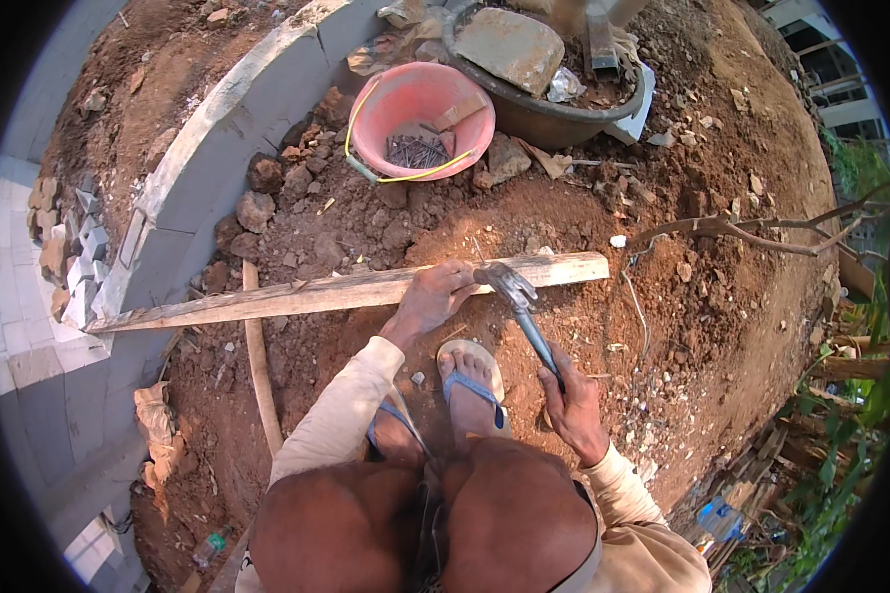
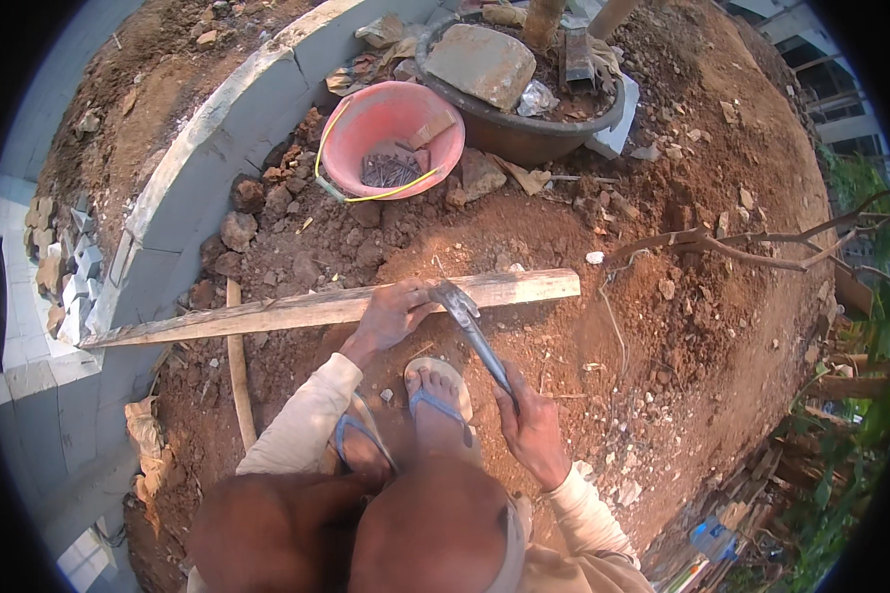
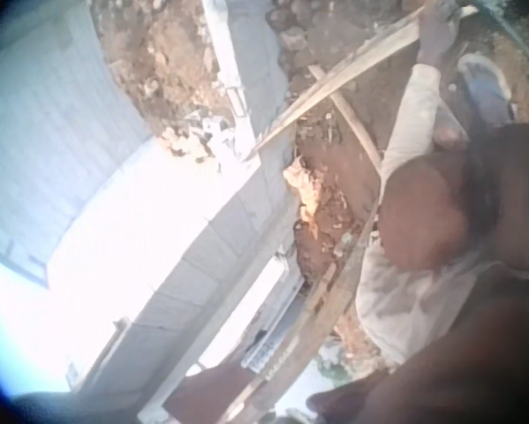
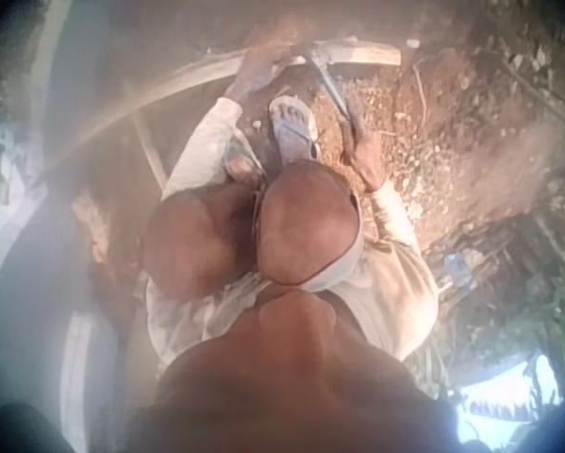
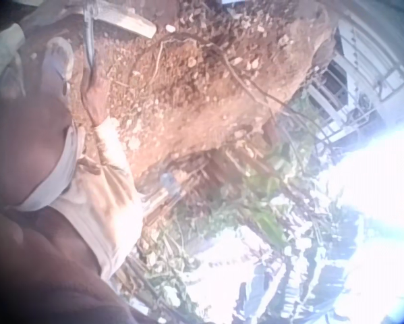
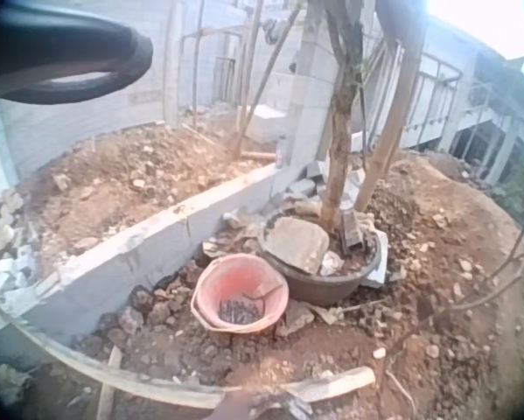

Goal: The person aligns two wooden planks on the ground, measures them with a tape measure, and hammers nails to join them. The person repeatedly adjusts the planks and hammers additional nails to secure the assembly.

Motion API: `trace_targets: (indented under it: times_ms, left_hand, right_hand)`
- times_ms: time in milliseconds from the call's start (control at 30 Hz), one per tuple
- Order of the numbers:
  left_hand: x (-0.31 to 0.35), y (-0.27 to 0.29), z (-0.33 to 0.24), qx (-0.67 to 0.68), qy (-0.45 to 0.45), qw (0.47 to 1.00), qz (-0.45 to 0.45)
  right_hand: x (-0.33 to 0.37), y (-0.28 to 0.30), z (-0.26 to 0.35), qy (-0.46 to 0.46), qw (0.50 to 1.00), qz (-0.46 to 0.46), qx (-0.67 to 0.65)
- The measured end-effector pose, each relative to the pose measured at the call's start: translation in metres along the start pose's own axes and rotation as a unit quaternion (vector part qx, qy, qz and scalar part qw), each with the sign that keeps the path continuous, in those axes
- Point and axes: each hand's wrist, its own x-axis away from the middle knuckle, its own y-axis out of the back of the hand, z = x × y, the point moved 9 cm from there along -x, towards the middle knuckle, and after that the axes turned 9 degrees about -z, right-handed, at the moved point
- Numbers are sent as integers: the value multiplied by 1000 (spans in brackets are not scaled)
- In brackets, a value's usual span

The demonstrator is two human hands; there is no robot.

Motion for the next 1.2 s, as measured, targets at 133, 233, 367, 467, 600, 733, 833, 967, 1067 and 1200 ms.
trace_targets:
  times_ms: [133, 233, 367, 467, 600, 733, 833, 967, 1067, 1200]
  left_hand:
    - [0, 1, -7, -24, -17, 999, 21]
    - [-3, 4, -14, -46, -17, 997, 62]
    - [-1, 38, -7, -239, -25, 964, 112]
    - [12, 67, 25, -339, 60, 913, 217]
    - [20, 71, 45, -344, 137, 876, 309]
    - [9, 56, 22, -342, 109, 870, 337]
    - [-1, 33, -6, -320, 95, 868, 367]
    - [-37, -13, -47, -275, 7, 900, 339]
    - [-58, -56, -54, -277, -27, 896, 347]
    - [-69, -103, -34, -283, -20, 874, 395]
  right_hand:
    - [0, -7, -10, -54, 998, 31, -10]
    - [3, 0, -12, -87, 996, 16, -16]
    - [7, 7, -18, -89, 996, -10, -18]
    - [14, 8, -36, -128, 991, -13, -26]
    - [29, 16, -57, -172, 982, -32, -66]
    - [41, 42, -65, -165, 982, -90, -28]
    - [57, 64, -79, -227, 962, -132, -79]
    - [71, 93, -96, -266, 936, -208, -101]
    - [75, 106, -110, -294, 918, -239, -115]
    - [75, 110, -121, -303, 916, -236, -120]
